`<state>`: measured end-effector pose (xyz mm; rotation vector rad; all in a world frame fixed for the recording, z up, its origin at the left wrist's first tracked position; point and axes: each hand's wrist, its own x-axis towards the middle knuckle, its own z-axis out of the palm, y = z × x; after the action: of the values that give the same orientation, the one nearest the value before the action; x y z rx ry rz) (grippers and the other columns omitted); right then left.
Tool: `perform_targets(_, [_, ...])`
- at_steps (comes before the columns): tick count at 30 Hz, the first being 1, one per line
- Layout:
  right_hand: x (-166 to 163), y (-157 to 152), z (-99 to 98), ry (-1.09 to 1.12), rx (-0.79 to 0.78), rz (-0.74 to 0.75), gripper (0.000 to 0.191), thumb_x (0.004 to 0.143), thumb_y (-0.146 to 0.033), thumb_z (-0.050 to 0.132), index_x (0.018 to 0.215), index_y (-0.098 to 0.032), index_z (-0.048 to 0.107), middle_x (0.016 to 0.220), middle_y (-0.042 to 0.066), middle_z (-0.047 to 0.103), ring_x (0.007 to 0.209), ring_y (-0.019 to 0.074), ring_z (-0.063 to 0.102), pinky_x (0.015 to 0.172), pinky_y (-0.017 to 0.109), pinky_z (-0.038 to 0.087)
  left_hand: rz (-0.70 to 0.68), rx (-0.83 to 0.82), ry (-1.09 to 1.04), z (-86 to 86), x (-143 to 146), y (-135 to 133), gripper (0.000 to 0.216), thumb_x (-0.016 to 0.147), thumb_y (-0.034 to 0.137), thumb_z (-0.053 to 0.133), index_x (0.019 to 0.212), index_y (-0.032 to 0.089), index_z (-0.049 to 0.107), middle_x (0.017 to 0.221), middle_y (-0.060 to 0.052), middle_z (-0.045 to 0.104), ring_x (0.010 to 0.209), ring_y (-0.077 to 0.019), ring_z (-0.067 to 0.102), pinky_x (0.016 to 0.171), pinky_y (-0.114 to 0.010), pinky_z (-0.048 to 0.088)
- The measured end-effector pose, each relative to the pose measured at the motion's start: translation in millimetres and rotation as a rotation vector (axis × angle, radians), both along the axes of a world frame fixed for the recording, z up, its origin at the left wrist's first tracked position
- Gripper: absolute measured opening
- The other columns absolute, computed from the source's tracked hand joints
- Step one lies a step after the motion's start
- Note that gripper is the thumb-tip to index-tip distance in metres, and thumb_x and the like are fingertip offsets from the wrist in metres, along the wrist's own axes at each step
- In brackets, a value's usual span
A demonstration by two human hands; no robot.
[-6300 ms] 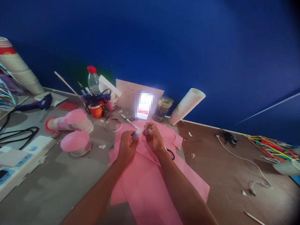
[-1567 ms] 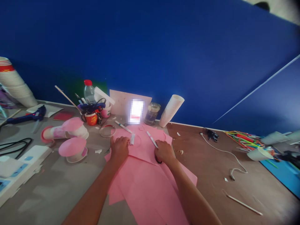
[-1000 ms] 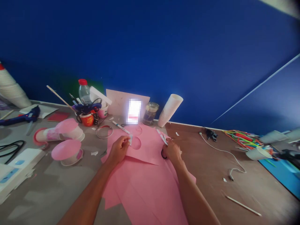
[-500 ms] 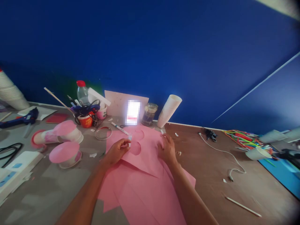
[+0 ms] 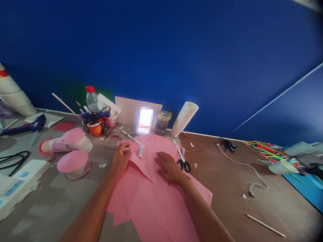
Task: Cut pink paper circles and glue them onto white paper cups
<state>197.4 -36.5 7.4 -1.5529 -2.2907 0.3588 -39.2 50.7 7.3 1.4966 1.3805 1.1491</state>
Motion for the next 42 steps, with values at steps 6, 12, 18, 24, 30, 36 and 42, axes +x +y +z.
perform_targets(6, [4,4,-4.6,0.158,0.124,-0.121,0.034,0.078,-0.007,0.045,0.103,-0.019,0.064,0.108,0.009,0.062,0.106,0.0187,0.053,0.093,0.036,0.042,0.037,0.008,0.013,-3.2,1,1,0.032,0.07,0.034,0.054,0.096,0.017,0.056,0.098,-0.006,0.061,0.077,-0.0169,0.059,0.071,-0.029,0.048])
perform_targets(12, [-9,-1,1.2,0.127,0.104,-0.041,0.017,0.071,-0.013,0.059,0.087,-0.016,0.065,0.102,0.009,0.058,0.098,0.0213,0.05,0.087,0.035,0.043,0.039,0.015,0.013,-6.4,1,0,0.032,0.071,0.034,0.054,0.098,0.017,0.055,0.1,-0.006,0.061,0.078,-0.0167,0.059,0.073,-0.029,0.048])
perform_targets(18, [-7,7,0.3,0.039,0.102,-0.254,0.013,0.078,-0.011,0.049,0.075,-0.018,0.06,0.088,0.006,0.06,0.083,0.0187,0.053,0.079,0.031,0.042,0.04,0.003,0.002,-3.2,1,-3,0.035,0.071,0.036,0.054,0.1,0.017,0.055,0.097,-0.006,0.061,0.073,-0.0158,0.058,0.065,-0.027,0.047])
perform_targets(24, [26,9,-1.0,0.076,0.246,-0.673,0.023,0.085,-0.014,0.035,0.096,-0.015,0.055,0.096,0.012,0.057,0.088,0.0226,0.053,0.08,0.037,0.042,0.002,0.0,-0.05,3.0,3,-5,0.034,0.069,0.039,0.056,0.095,0.018,0.055,0.095,-0.004,0.059,0.066,-0.0128,0.054,0.061,-0.025,0.045])
perform_targets(30, [-7,5,-8.0,0.132,0.238,-0.218,0.039,0.076,-0.028,0.057,0.114,-0.017,0.054,0.124,0.014,0.05,0.119,0.027,0.043,0.1,0.044,0.036,0.006,-0.006,-0.146,1.0,3,-5,0.041,0.072,0.048,0.056,0.099,0.017,0.054,0.094,-0.005,0.058,0.074,-0.0146,0.055,0.069,-0.028,0.046])
perform_targets(36, [-31,3,-10.3,-0.042,0.086,-0.167,0.053,0.073,-0.038,0.064,0.121,-0.02,0.051,0.135,0.016,0.043,0.128,0.0322,0.035,0.105,0.052,0.025,-0.452,-0.137,-0.421,3.2,7,-20,0.076,0.071,0.06,0.059,0.132,0.024,0.032,0.112,-0.012,0.055,0.085,-0.0168,0.061,0.081,-0.034,0.049])
perform_targets(42, [-30,2,-6.7,-0.061,0.037,-0.241,0.052,0.076,-0.037,0.062,0.124,-0.02,0.05,0.138,0.016,0.042,0.13,0.0336,0.033,0.106,0.052,0.026,-0.613,-0.219,-0.357,6.1,17,-37,0.081,0.06,0.04,0.076,0.131,0.024,0.041,0.132,-0.016,0.046,0.12,-0.0295,0.048,0.096,-0.042,0.042])
